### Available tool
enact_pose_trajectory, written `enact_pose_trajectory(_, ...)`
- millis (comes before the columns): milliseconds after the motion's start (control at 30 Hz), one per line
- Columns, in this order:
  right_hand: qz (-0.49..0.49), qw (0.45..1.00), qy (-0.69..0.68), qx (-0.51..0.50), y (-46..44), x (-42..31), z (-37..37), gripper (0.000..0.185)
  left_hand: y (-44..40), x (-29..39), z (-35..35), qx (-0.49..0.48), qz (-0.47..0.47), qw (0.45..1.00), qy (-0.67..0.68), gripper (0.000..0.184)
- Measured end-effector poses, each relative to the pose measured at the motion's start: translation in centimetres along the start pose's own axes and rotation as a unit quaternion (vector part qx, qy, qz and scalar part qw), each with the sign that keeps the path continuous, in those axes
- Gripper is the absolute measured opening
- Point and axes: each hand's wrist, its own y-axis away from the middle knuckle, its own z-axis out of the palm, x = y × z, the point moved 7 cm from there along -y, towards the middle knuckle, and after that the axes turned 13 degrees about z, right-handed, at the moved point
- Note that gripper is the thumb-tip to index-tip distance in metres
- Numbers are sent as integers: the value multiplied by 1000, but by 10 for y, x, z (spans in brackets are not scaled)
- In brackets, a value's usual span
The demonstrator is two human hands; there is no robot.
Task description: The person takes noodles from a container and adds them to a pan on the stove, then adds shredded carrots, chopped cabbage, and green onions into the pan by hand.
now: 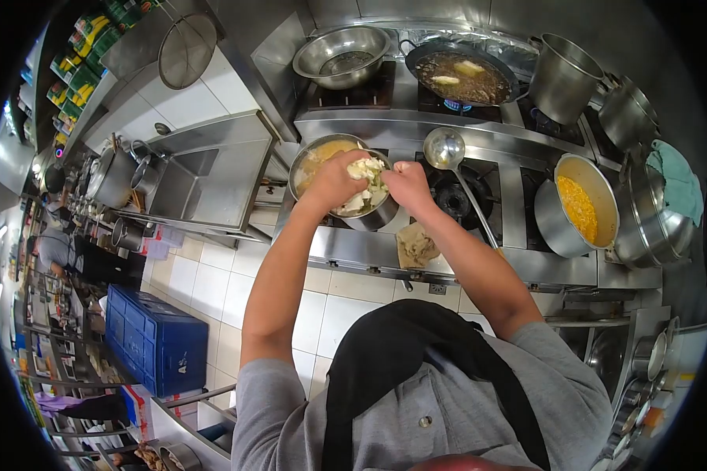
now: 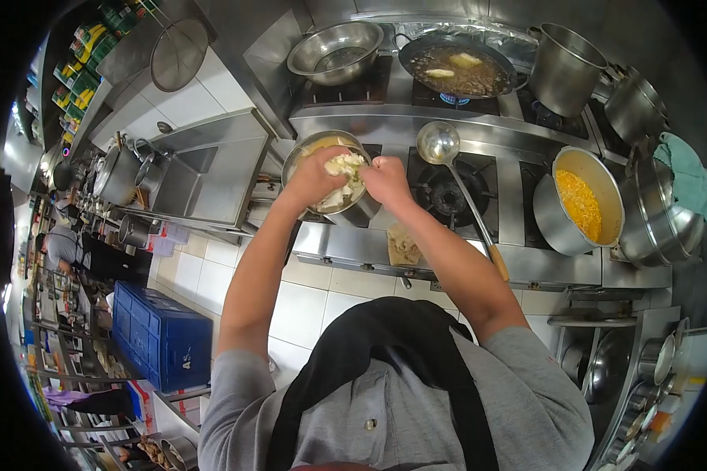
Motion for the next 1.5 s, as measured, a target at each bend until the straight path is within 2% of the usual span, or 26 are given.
enact_pose_trajectory(200,29,999,-30,9,-10,-1,0,27,-13,-16,-11,40,-31,999,20,48)
enact_pose_trajectory(367,33,999,-34,8,-22,-5,6,26,-24,-30,-25,98,-60,986,118,47)
enact_pose_trajectory(500,10,999,-44,24,-31,-25,16,24,-40,-25,-60,128,-61,987,75,44)
enact_pose_trajectory(667,11,999,-18,33,-54,-36,23,23,-63,-67,-99,189,-61,972,129,45)
enact_pose_trajectory(733,11,998,-37,47,-63,-30,19,23,-69,-82,-113,198,-71,973,93,44)
enact_pose_trajectory(867,10,997,-21,73,-70,-17,6,21,-71,-116,-117,195,-94,970,111,45)
enact_pose_trajectory(933,41,993,-64,85,-66,-12,-7,24,-67,-131,-112,167,-131,976,34,45)
enact_pose_trajectory(967,40,992,-72,96,-65,-11,-13,24,-64,-139,-106,163,-138,976,39,45)
enact_pose_trajectory(1167,32,990,-55,124,-66,0,-44,27,-50,-204,-64,110,-206,969,-76,43)
enact_pose_trajectory(1200,34,990,-55,126,-66,1,-47,27,-49,-198,-61,108,-205,970,-74,43)
enact_pose_trajectory(1267,35,988,-45,142,-61,-1,-54,27,-41,-196,-49,71,-300,951,10,42)
enact_pose_trajectory(1333,32,989,-53,138,-60,-1,-57,27,-40,-206,-43,67,-301,951,13,43)
enact_pose_trajectory(1400,25,989,-61,131,-58,-3,-58,27,-46,-207,-45,47,-251,962,-92,42)
enact_pose_trajectory(1500,30,989,-72,123,-55,-5,-59,28,-48,-218,-42,29,-250,962,-110,41)
